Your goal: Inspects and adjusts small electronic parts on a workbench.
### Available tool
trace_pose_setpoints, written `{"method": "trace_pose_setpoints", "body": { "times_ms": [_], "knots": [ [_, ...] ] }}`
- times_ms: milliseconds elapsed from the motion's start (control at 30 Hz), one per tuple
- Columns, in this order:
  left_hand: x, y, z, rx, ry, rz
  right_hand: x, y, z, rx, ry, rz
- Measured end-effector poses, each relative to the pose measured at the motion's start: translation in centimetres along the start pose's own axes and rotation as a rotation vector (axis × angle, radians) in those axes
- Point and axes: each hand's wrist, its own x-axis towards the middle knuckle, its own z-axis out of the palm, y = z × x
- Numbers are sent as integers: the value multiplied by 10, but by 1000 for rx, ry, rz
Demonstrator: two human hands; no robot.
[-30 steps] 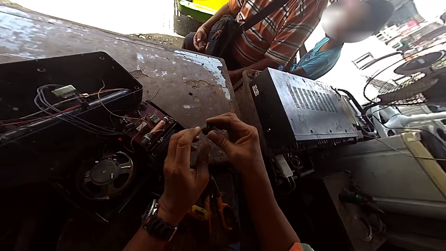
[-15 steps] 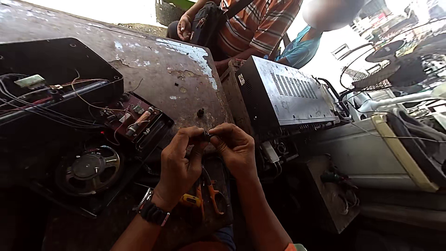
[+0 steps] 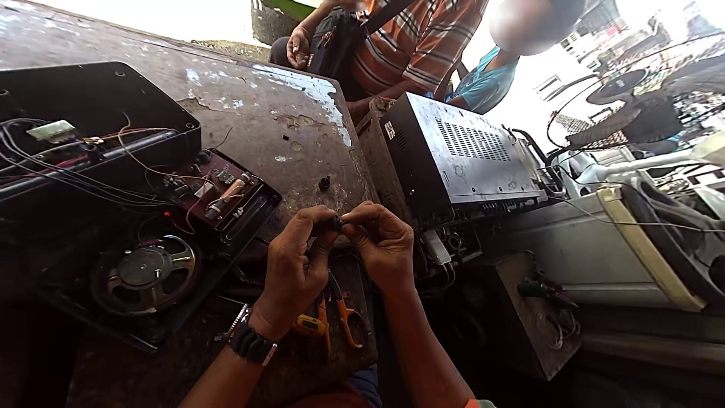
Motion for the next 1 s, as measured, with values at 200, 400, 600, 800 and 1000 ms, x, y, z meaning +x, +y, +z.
{"method": "trace_pose_setpoints", "body": {
  "times_ms": [200, 400, 600, 800, 1000],
  "knots": [
    [1, -4, 1, -143, 7, -86, 13, -2, -9, -52, -118, 47],
    [7, -10, 0, -213, 112, -123, 95, 5, -29, -246, -428, 8],
    [7, -13, -4, -160, 122, -126, 193, 78, 16, -779, -591, 81],
    [7, -13, -6, -191, 127, -194, 219, 119, 40, -796, -716, 58],
    [7, -10, -6, -156, 135, -225, 213, 119, 23, -595, -688, 9]
  ]
}}
